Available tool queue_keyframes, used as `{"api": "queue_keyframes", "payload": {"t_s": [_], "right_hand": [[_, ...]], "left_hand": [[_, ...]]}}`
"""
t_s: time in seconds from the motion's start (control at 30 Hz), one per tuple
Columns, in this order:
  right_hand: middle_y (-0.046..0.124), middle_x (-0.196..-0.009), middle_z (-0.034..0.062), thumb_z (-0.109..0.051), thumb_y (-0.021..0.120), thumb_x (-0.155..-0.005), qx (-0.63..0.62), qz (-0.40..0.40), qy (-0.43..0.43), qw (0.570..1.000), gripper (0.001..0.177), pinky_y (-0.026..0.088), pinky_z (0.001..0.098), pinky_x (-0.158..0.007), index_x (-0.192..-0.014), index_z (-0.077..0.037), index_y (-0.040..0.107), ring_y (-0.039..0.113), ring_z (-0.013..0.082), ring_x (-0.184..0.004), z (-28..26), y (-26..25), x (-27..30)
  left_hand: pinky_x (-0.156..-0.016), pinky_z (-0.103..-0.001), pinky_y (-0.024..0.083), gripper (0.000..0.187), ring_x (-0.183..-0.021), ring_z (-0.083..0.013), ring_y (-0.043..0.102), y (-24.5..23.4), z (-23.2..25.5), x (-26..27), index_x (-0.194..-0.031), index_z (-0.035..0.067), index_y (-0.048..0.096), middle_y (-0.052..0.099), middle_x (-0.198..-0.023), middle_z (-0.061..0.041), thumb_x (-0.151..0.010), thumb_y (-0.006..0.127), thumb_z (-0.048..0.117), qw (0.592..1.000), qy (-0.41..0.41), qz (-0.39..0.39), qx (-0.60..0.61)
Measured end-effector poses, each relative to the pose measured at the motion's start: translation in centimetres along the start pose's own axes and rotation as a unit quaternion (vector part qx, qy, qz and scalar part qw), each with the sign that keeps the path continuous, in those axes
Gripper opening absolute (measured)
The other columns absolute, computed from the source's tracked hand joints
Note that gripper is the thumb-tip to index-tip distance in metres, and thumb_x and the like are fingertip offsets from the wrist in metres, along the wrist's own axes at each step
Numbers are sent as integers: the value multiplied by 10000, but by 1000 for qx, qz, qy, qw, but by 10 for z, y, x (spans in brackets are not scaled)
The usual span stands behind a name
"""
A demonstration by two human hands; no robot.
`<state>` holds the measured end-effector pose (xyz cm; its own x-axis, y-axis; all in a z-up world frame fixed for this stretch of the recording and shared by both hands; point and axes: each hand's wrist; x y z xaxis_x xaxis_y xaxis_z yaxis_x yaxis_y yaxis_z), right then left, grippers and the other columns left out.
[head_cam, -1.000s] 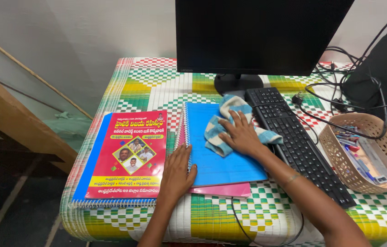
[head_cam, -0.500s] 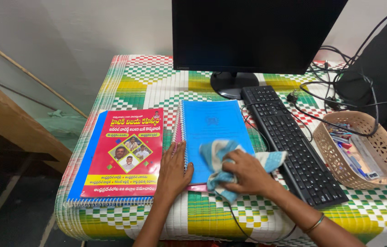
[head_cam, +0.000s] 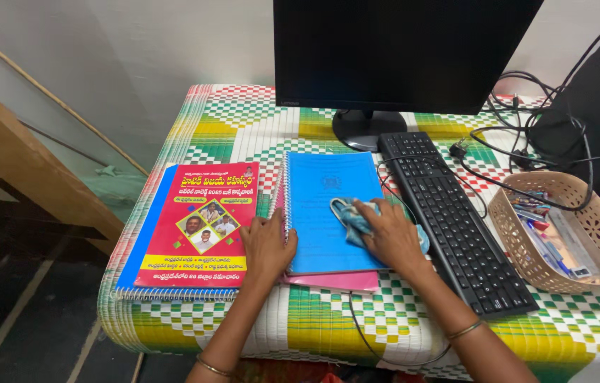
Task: The person wipes a patterned desk surface with a cloth, then wipes the covers of several notebooks and a keyboard. The person moves the notebooks aside to clean the surface underneath and returns them after cleaning.
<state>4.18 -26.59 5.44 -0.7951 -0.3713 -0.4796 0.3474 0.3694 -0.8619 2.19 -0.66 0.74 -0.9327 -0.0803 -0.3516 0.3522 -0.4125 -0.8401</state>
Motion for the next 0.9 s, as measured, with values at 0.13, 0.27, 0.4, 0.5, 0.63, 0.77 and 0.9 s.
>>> {"api": "queue_keyframes", "payload": {"t_s": [0.13, 0.27, 0.4, 0.5, 0.63, 0.77, 0.9], "right_hand": [[624, -1232, 128, -215, 807, -718, -1, -20, -17, 1000, 627, 551, 453, -806, -1322, -218, 638, 614, 336, -1021, 1, -3, 11], [631, -1228, 111, -189, 794, -714, -41, -3, -29, 999, 589, 547, 449, -804, -1285, -206, 652, 611, 324, -1043, 5, -6, 13], [638, -1199, 96, -170, 784, -702, -76, 5, -21, 997, 565, 544, 444, -811, -1255, -207, 672, 608, 323, -1049, 7, -6, 17], [637, -1183, 90, -177, 782, -708, -78, 7, -13, 997, 543, 542, 445, -826, -1240, -204, 679, 609, 320, -1050, 8, -5, 18], [646, -1128, 75, -197, 788, -685, -71, -16, -2, 997, 510, 533, 458, -836, -1186, -183, 696, 605, 317, -1051, 10, -5, 24], [687, -1058, 90, -187, 756, -677, -145, -47, -31, 988, 481, 551, 442, -860, -1153, -125, 715, 670, 304, -970, 18, -5, 38], [730, -1055, 97, -178, 732, -686, -215, -13, -14, 976, 438, 575, 390, -875, -1113, -82, 724, 732, 263, -925, 40, -11, 50]], "left_hand": [[-893, -543, 457, 680, -1036, -383, 636, 15, 10, -30, -1352, -54, 552, 699, -1084, -213, -888, 643, 434, 998, -33, -43, -42], [-853, -526, 537, 750, -1002, -447, 678, 33, 2, -61, -1294, -100, 550, 664, -1118, -292, -877, 699, 505, 990, -107, -84, 34], [-904, -484, 576, 716, -1028, -418, 735, 39, -10, -76, -1215, -57, 604, 715, -1110, -273, -801, 760, 505, 961, -136, -142, 192], [-906, -493, 559, 781, -1023, -449, 710, 40, 2, -65, -1280, -44, 497, 694, -1095, -305, -740, 822, 417, 963, -105, -139, 205], [-898, -529, 530, 735, -1005, -499, 679, 31, 11, -41, -1412, 33, 432, 704, -1078, -309, -816, 761, 312, 971, -62, -109, 205], [-963, -477, 519, 715, -1102, -424, 685, 20, 2, -24, -1473, 55, 470, 683, -1225, -283, -858, 737, 304, 953, -62, -57, 290], [-1002, -409, 518, 738, -1175, -310, 647, -10, -33, -28, -1480, 38, 508, 657, -1328, -231, -829, 765, 275, 921, -46, -6, 387]]}}
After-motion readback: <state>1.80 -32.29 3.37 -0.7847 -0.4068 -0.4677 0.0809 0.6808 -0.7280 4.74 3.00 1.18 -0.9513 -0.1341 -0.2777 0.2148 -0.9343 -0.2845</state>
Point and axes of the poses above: each hand's wrist, its own x-axis away from the middle knuckle, its own y-axis out of the palm, z = x × y
